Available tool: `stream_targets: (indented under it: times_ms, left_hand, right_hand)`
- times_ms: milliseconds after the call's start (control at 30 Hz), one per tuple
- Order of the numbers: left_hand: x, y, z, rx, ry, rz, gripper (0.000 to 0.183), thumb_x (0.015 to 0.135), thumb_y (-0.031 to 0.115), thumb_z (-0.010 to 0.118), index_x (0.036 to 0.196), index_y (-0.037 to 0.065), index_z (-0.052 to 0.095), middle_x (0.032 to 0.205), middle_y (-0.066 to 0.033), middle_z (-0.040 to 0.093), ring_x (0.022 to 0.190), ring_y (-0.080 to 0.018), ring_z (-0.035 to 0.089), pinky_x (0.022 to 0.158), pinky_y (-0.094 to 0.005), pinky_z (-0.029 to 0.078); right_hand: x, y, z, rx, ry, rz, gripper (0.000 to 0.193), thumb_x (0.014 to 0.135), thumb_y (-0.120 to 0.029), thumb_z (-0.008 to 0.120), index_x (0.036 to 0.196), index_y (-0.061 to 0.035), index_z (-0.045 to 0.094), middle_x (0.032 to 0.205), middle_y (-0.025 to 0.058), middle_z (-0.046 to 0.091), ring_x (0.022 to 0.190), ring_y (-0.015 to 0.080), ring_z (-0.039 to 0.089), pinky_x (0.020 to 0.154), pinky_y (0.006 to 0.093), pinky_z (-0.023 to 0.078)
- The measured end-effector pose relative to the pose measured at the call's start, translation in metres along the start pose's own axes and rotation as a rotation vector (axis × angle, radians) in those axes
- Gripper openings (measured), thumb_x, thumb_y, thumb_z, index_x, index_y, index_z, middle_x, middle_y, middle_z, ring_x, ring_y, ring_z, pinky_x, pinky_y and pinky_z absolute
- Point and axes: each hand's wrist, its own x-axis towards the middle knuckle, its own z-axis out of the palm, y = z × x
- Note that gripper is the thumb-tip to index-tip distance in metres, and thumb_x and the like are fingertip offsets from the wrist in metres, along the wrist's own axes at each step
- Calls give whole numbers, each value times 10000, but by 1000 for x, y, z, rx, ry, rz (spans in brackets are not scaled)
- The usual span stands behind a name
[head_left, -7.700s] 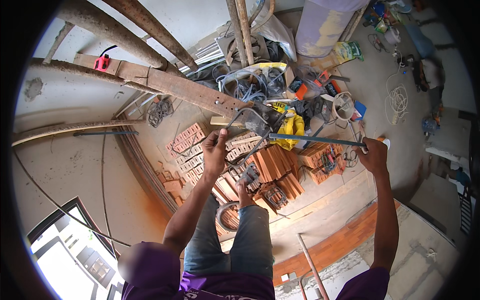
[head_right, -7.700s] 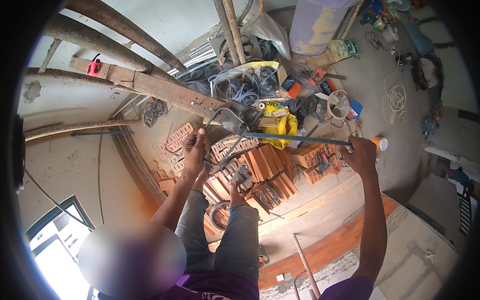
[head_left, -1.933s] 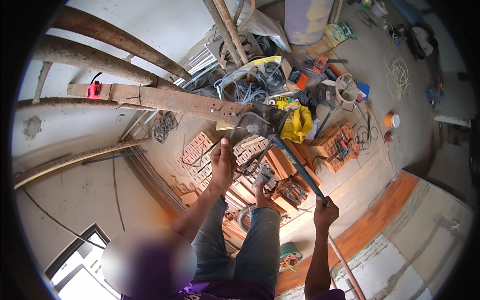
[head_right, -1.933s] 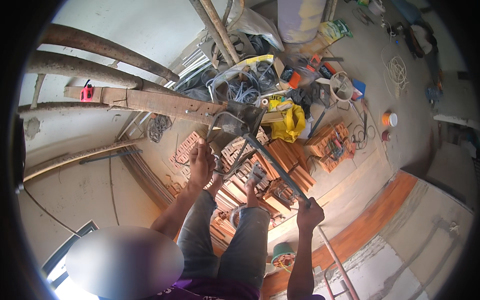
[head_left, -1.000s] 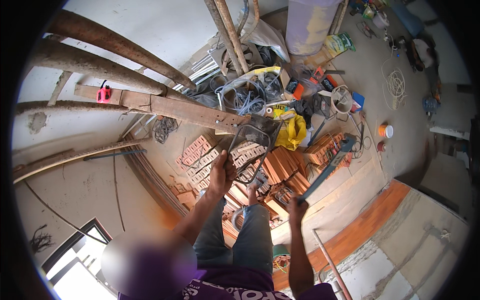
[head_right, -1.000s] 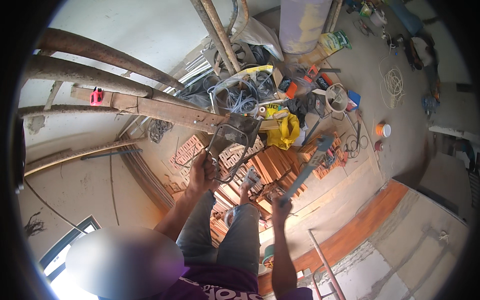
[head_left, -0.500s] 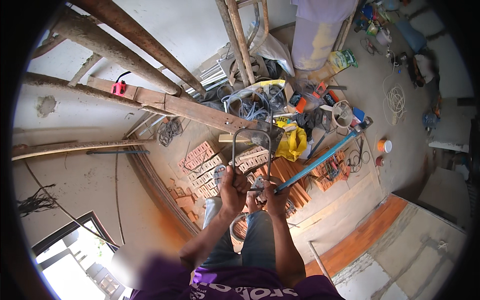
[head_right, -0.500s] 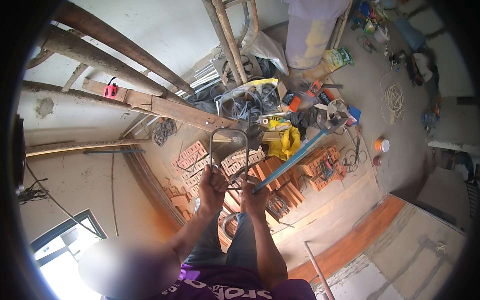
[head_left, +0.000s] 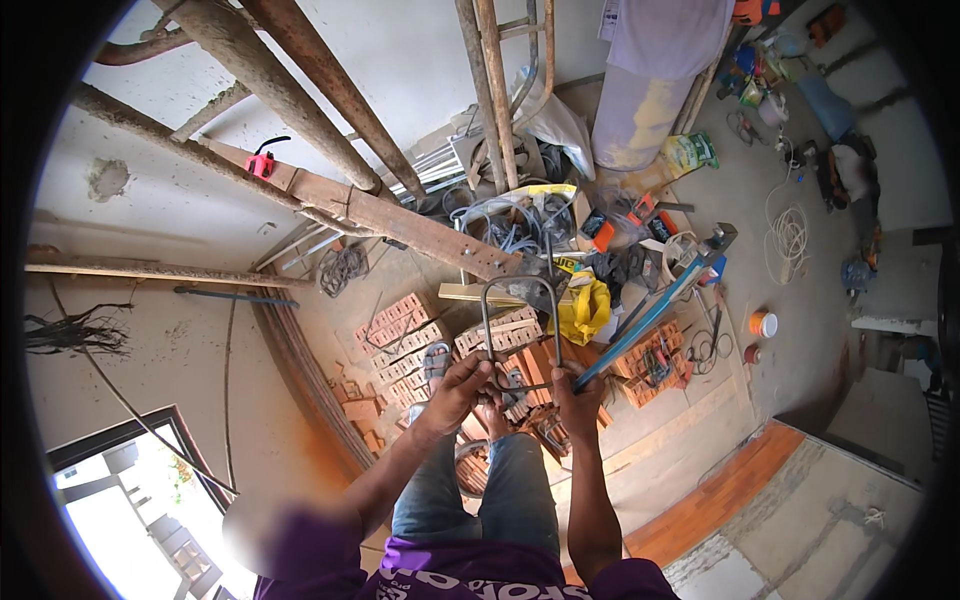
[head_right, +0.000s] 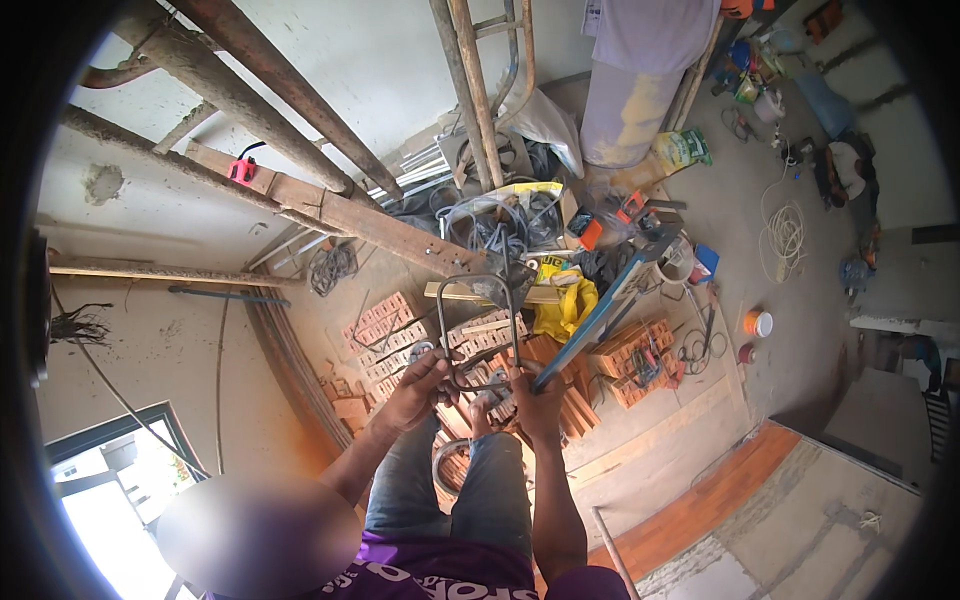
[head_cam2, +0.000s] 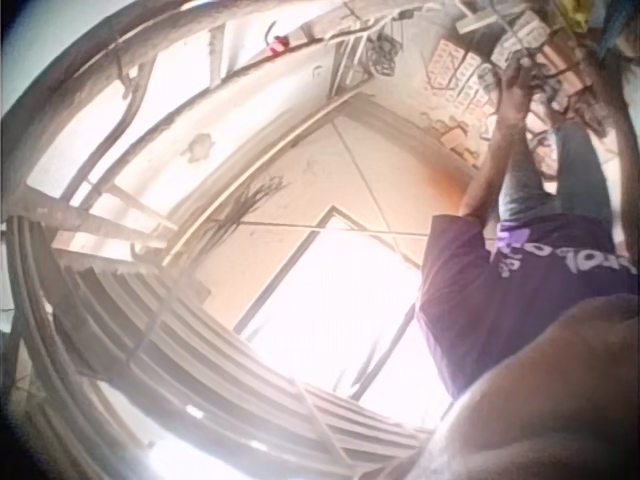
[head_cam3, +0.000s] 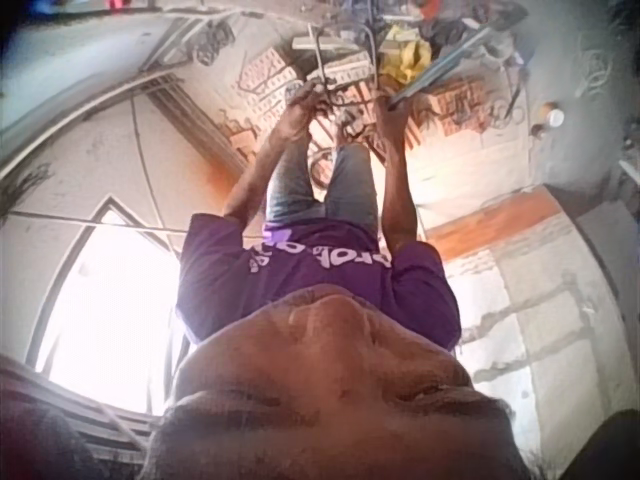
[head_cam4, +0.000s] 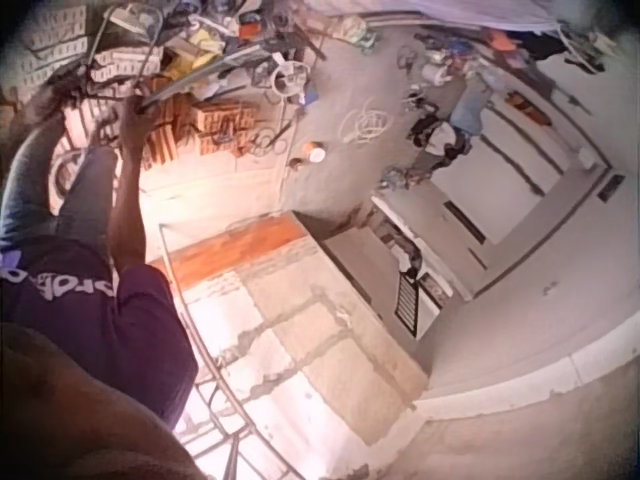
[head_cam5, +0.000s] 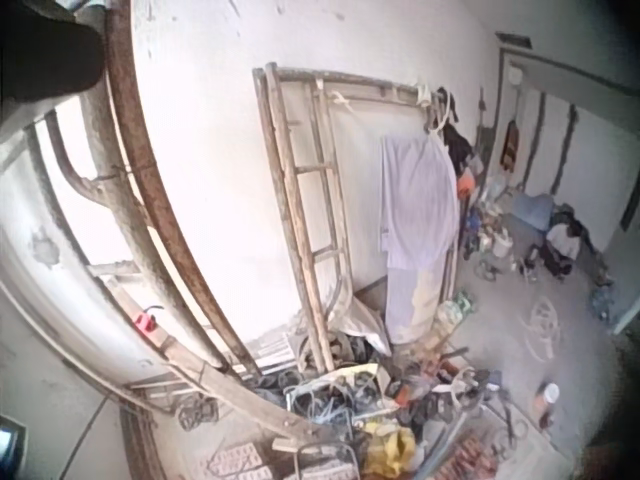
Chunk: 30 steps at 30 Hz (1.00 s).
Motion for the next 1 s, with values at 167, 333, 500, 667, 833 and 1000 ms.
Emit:
stream_targets:
  times_ms: [167,333,500,667,833,1000]
  left_hand:
    - [-1,11,-12,324,-55,27,328,1020,345,484,1129,54,589,888,-10,619,731,-85,574,651,-231,455]
    - [13,3,1,322,-22,128,326,974,195,597,1239,32,498,921,-49,652,795,-110,621,689,-266,503]
    - [52,-16,8,67,97,201,390,975,182,586,1300,41,424,1022,-146,663,835,-195,679,739,-305,576]
    - [78,-35,16,-176,220,255,331,968,121,579,1259,61,433,1005,-115,637,845,-200,683,752,-291,600]
    - [85,-62,2,-230,306,286,311,975,125,567,1247,65,428,1012,-135,645,859,-221,689,755,-300,600]
    - [88,-55,7,-219,303,318,296,981,123,556,1240,72,424,989,-125,639,860,-213,681,768,-302,599]
  right_hand:
    - [0,-5,-3,-22,1,-3,255,919,-202,657,1050,17,662,584,-65,489,470,13,403,432,200,308]
    - [41,-8,-24,-193,-74,-67,236,923,-203,649,1007,17,668,579,-70,478,478,7,405,436,203,298]
    - [106,-28,-18,-466,-142,-268,264,901,-250,671,846,8,662,573,16,502,525,92,440,496,308,359]
    - [141,-19,-3,-630,-80,-397,245,877,-267,692,870,-22,679,592,63,583,502,181,520,523,341,416]
    - [134,-20,17,-596,11,-318,252,872,-287,703,863,-36,679,596,59,592,505,185,532,534,337,432]
    - [129,-7,4,-503,78,-317,298,896,-294,691,845,-3,651,587,25,546,511,129,472,508,313,391]
